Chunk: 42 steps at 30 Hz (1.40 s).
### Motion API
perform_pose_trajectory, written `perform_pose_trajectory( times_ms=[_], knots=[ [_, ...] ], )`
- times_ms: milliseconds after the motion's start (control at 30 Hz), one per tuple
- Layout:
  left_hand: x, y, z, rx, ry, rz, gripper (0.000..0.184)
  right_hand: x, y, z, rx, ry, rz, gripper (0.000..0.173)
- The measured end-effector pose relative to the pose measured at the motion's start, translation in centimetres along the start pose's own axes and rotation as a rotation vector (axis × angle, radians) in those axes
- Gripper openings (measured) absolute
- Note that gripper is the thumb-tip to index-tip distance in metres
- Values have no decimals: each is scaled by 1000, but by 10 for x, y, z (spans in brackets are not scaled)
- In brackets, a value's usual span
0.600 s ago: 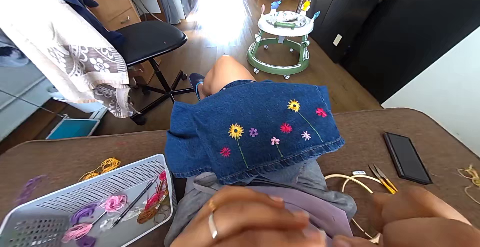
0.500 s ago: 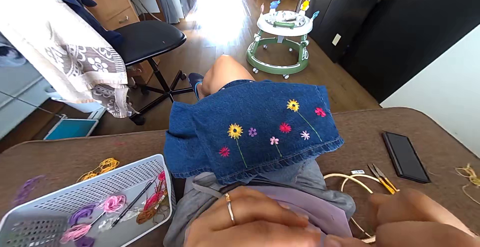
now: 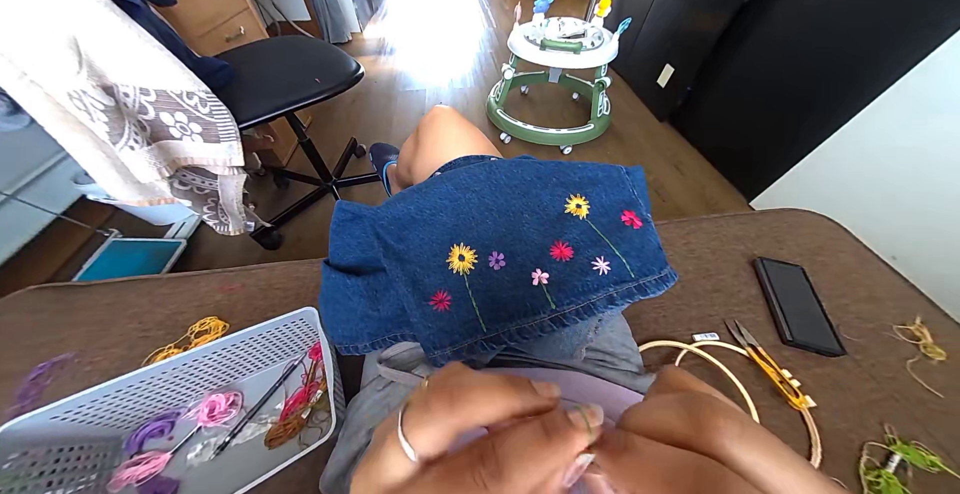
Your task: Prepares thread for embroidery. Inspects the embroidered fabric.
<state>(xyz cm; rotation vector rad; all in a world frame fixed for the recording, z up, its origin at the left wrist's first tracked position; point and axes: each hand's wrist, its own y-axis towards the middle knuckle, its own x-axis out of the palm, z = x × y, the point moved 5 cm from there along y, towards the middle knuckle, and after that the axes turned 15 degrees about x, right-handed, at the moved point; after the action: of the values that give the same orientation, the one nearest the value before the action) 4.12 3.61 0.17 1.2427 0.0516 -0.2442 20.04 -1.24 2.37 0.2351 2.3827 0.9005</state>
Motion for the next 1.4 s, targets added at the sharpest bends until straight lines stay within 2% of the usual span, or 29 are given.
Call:
perform_pose_trajectory(
  times_ms=[100, 233, 433, 633, 833, 933, 1000, 1067, 1167, 1233, 1400],
  knots=[
    [5, -4, 12, 214, 329, -125, 12, -3, 0, -2, -11, -94, 42, 12],
    [4, -6, 18, 326, 460, -200, 12, -1, -2, -5, -73, -191, 84, 13],
    [-7, -12, 22, 372, 390, -204, 11, -1, -5, -12, -145, -186, 101, 13],
    [-7, -13, 22, 360, 372, -171, 10, -2, -4, -6, -142, -138, 42, 13],
    [-5, -15, 18, 345, 374, -115, 10, -6, -6, 1, -156, -154, 59, 11],
    [-6, -12, 14, 280, 354, -115, 10, -9, -5, 4, -141, -169, 49, 12],
    [-6, -9, 5, 145, 285, -88, 15, -11, -5, 7, -132, -168, 54, 13],
    [-6, -8, -6, -75, 93, -75, 15, -12, -6, 9, -129, -164, 66, 12],
    [-4, -14, -16, -338, -365, -81, 20, -12, -6, 10, -134, -189, 67, 13],
    [-2, -16, -17, -387, -497, -58, 21, -10, -7, 10, -173, -236, 52, 15],
    [-5, -14, -19, -353, -481, -11, 7, -8, -8, 7, -261, -296, 18, 19]
  ],
)
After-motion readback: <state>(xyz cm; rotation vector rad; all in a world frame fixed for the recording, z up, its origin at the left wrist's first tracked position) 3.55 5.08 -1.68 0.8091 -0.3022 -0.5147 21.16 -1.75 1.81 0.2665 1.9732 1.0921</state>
